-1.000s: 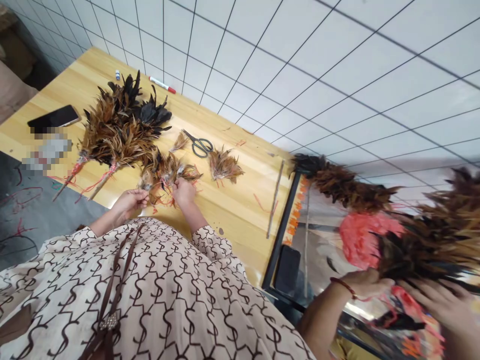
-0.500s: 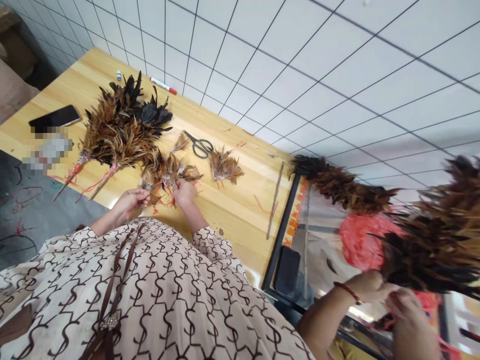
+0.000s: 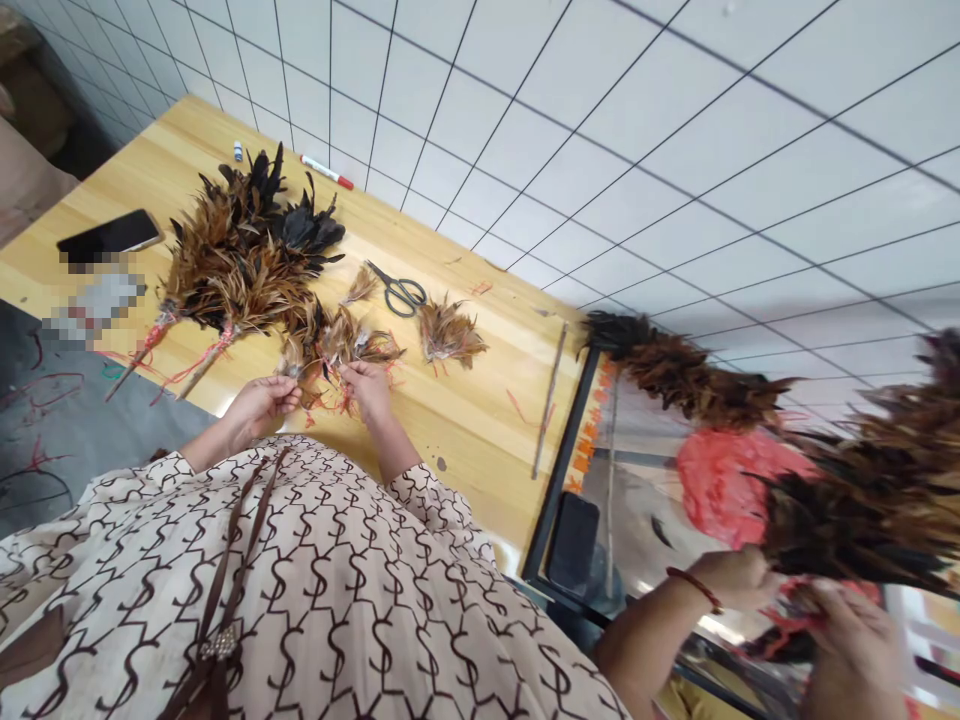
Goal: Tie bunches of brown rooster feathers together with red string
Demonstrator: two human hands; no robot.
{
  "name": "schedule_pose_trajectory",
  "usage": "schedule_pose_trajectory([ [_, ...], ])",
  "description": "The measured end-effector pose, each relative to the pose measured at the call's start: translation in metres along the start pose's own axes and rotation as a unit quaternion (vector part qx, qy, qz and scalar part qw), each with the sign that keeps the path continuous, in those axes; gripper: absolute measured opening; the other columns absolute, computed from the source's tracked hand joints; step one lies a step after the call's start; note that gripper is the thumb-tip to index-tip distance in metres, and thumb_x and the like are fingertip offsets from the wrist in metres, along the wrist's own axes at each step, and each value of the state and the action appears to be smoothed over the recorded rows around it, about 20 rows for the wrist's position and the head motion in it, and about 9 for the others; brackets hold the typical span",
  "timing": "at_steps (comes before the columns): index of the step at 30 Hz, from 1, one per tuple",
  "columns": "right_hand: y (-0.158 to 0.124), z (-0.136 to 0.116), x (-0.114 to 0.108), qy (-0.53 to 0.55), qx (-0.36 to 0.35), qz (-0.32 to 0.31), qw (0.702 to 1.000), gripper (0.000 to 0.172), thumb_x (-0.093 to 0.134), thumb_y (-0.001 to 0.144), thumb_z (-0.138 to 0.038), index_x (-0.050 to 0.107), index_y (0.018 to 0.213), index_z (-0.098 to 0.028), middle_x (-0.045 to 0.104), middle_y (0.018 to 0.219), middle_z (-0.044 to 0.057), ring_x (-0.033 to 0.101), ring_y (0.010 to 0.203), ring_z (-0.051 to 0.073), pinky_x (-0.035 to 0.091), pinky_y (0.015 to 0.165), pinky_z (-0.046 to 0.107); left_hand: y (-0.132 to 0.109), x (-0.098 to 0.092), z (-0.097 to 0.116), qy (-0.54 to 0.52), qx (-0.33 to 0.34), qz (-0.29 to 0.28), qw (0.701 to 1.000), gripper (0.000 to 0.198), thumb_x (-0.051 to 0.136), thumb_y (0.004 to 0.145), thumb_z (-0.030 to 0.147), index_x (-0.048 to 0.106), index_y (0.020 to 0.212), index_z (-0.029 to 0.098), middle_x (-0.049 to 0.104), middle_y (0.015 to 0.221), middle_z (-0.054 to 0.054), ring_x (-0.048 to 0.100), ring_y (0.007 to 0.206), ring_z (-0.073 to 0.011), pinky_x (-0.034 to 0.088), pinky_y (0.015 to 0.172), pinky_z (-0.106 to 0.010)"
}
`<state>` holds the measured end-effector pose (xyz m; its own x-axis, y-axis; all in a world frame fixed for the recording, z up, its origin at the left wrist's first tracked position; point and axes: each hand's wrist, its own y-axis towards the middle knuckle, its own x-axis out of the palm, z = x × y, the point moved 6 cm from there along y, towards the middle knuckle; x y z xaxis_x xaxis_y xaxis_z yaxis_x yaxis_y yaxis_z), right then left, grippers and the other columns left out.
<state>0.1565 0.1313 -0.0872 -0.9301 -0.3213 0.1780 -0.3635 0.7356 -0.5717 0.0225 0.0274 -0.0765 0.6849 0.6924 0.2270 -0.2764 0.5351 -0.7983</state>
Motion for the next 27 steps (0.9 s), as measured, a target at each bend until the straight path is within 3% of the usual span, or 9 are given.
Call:
schedule_pose_trajectory([
  [6, -0.004, 0.004, 0.004, 0.066, 0.037, -0.015, 0.997, 0.029, 0.078, 0.051, -0.024, 0.049, 0.054, -0.017, 0.044, 0.043, -0.007, 0.032, 0.039, 0.003, 0.02, 0.038, 0.019, 0.0, 0.0, 0.0, -0.009, -0.001, 0.004, 1.0, 0.02, 0.059, 0.072, -0.001, 0.057, 0.057, 0.011, 0.059, 0.05, -0.001, 0.051, 0.04, -0.0052, 0.043, 0.042, -0.014],
  [12, -0.016, 0.014, 0.023, 0.126, 0.067, -0.057, 0.988, 0.032, 0.08, 0.048, -0.022, 0.051, 0.058, -0.018, 0.045, 0.047, -0.007, 0.033, 0.042, 0.004, 0.021, 0.04, 0.02, -0.001, 0.003, 0.001, -0.005, 0.003, -0.007, 1.0, 0.016, 0.064, 0.069, 0.001, 0.059, 0.058, 0.011, 0.061, 0.052, -0.002, 0.052, 0.043, -0.0061, 0.043, 0.044, -0.016],
  [18, -0.025, 0.022, 0.041, 0.096, 0.06, -0.093, 0.989, 0.031, 0.081, 0.048, -0.028, 0.052, 0.056, -0.017, 0.045, 0.048, -0.007, 0.032, 0.044, 0.004, 0.019, 0.043, 0.021, -0.005, 0.009, 0.006, 0.001, 0.045, -0.021, 0.999, 0.015, 0.07, 0.063, 0.005, 0.06, 0.054, 0.012, 0.059, 0.05, 0.0, 0.05, 0.044, -0.0059, 0.04, 0.046, -0.016],
  [27, -0.031, 0.02, 0.049, 0.067, 0.053, -0.105, 0.991, 0.034, 0.08, 0.045, -0.033, 0.052, 0.052, -0.016, 0.044, 0.048, -0.007, 0.033, 0.044, 0.003, 0.019, 0.044, 0.021, -0.007, 0.009, 0.005, 0.002, 0.069, -0.046, 0.997, 0.02, 0.081, 0.05, 0.014, 0.061, 0.054, 0.013, 0.057, 0.048, 0.003, 0.047, 0.044, -0.0056, 0.038, 0.048, -0.018],
])
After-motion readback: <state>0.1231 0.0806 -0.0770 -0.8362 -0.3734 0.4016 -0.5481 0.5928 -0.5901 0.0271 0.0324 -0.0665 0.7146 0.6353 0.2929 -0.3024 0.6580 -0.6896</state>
